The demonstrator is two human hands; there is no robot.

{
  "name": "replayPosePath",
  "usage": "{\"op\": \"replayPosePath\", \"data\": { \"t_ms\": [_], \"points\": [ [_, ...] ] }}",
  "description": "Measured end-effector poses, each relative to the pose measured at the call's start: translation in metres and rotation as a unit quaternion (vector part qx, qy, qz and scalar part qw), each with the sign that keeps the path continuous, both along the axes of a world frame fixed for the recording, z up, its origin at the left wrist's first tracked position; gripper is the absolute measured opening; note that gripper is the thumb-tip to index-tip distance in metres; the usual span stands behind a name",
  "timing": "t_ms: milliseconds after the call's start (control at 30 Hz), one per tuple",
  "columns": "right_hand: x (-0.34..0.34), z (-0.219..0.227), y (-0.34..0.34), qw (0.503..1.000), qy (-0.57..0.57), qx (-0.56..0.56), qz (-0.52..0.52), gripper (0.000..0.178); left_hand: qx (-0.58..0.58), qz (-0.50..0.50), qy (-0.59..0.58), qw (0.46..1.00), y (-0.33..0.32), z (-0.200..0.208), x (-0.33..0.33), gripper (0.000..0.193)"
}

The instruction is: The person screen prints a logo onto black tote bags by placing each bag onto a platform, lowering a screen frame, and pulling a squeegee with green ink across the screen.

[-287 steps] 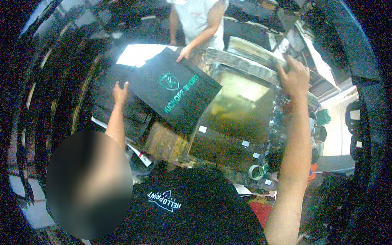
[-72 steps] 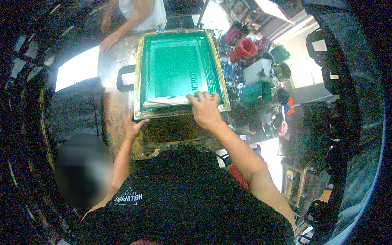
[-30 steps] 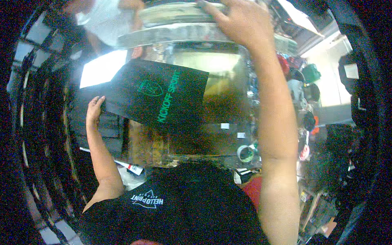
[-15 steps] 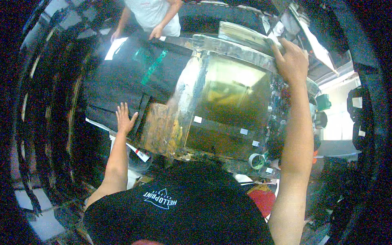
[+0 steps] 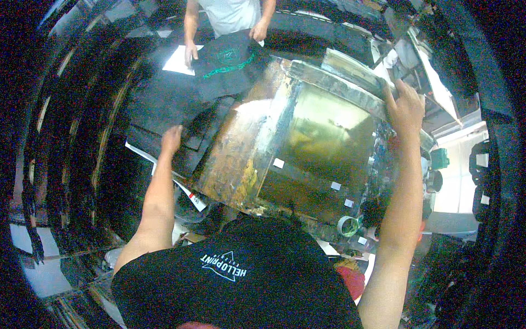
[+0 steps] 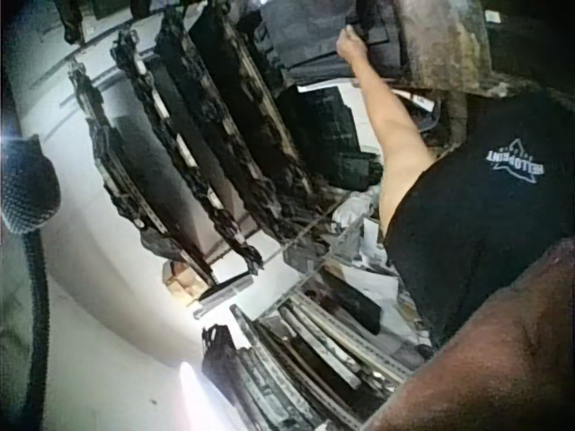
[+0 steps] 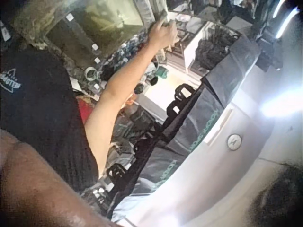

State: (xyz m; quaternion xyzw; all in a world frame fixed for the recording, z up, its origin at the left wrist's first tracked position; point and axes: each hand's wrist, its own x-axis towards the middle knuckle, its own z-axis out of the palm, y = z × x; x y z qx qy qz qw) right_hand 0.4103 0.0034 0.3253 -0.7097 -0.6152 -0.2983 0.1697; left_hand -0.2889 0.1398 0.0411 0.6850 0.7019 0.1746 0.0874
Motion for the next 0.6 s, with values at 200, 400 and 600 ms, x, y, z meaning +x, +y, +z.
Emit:
{"op": "replayPosePath", "data": {
  "t_ms": [200, 400, 600],
  "points": [
    [-0.012, 0.011, -0.003, 0.999, 0.031, -0.031, -0.023, 0.048, 0.023, -0.170, 0.000, 0.985, -0.009, 0.069, 0.032, 0.041],
    [-0.002, 0.022, 0.006, 0.995, 0.046, -0.079, -0.051, 0.051, -0.036, -0.257, -0.091, 0.961, -0.063, 0.090, 0.188, 0.041],
    [0.016, 0.015, 0.018, 0.999, 0.025, -0.019, -0.021, 0.061, -0.089, -0.334, -0.164, 0.924, -0.121, 0.011, 0.352, 0.067]
  ]
}}
